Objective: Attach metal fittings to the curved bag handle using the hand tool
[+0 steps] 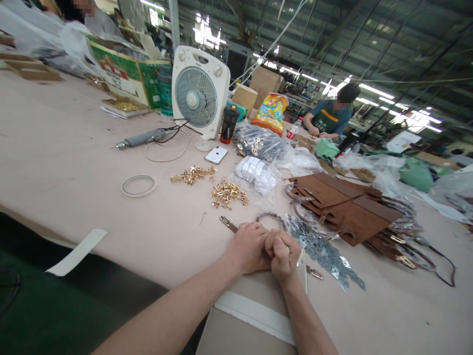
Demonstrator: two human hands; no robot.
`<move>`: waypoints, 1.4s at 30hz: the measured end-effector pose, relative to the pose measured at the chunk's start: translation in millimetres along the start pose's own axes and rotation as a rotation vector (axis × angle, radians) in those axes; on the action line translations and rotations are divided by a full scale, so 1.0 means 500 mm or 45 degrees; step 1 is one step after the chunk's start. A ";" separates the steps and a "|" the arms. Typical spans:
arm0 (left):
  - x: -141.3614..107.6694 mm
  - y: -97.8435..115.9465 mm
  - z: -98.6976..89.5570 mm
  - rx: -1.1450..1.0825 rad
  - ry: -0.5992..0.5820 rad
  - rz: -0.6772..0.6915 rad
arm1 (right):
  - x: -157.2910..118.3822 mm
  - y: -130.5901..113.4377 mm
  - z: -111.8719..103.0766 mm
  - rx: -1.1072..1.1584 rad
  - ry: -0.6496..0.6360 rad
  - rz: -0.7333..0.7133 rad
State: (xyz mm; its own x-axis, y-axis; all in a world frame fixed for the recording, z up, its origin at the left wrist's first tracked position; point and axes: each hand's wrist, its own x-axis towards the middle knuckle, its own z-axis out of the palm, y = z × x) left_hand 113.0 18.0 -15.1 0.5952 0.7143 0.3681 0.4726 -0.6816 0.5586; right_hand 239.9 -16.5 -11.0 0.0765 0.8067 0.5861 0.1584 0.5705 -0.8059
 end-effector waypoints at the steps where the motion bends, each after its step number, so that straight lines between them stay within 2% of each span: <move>1: 0.000 0.000 0.000 -0.005 0.006 -0.005 | 0.003 0.003 0.003 -0.033 0.007 0.011; 4: -0.002 -0.001 0.000 -0.017 0.011 -0.009 | 0.021 0.004 0.009 0.024 0.122 0.134; 8: -0.004 -0.001 -0.004 -0.010 0.012 -0.009 | 0.055 -0.028 0.006 0.309 0.267 0.292; 12: -0.003 0.002 -0.008 -0.003 0.021 -0.004 | 0.075 -0.061 -0.002 0.516 0.265 0.138; 14: -0.001 0.004 -0.009 -0.001 0.029 -0.015 | 0.071 -0.055 -0.001 0.455 0.243 0.106; 19: -0.001 0.008 -0.010 0.012 0.018 -0.059 | 0.058 -0.027 0.002 0.135 0.105 0.316; 21: -0.002 0.007 -0.009 0.015 0.020 -0.049 | 0.062 -0.038 0.000 0.176 0.155 0.263; 23: -0.002 0.006 -0.008 0.010 0.019 -0.037 | 0.068 -0.054 -0.002 0.266 0.233 0.136; 25: -0.002 0.005 -0.009 0.001 0.024 -0.041 | 0.070 -0.061 -0.002 0.266 0.240 0.061; 27: -0.001 0.006 -0.010 -0.014 0.028 -0.054 | 0.066 -0.052 0.001 0.130 0.150 0.137; 29: -0.001 0.008 -0.012 -0.030 0.029 -0.058 | 0.057 -0.031 0.002 0.032 0.059 0.295; 30: -0.001 0.009 -0.012 -0.041 0.033 -0.051 | 0.053 -0.020 0.000 0.059 0.058 0.356; 32: -0.002 0.009 -0.010 -0.069 0.053 -0.025 | 0.047 -0.003 -0.012 0.278 0.160 0.402; 35: -0.002 0.000 -0.003 -0.145 0.104 0.020 | 0.047 0.007 -0.046 0.686 0.390 0.419; 38: -0.004 -0.015 -0.002 -0.325 0.220 0.039 | 0.049 0.007 -0.085 0.924 0.494 0.501; 40: -0.009 -0.025 -0.006 -0.501 0.367 -0.037 | 0.047 0.008 -0.100 1.003 0.518 0.544; 42: -0.017 -0.036 -0.011 -0.655 0.529 -0.216 | 0.045 0.011 -0.106 1.023 0.515 0.563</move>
State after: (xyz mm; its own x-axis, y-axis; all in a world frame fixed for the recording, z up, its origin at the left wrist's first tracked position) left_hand 95.9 24.7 -24.4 0.1930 0.8761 0.4417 0.1066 -0.4663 0.8782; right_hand 294.5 -3.3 2.0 0.3205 0.9435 0.0842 -0.6655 0.2876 -0.6888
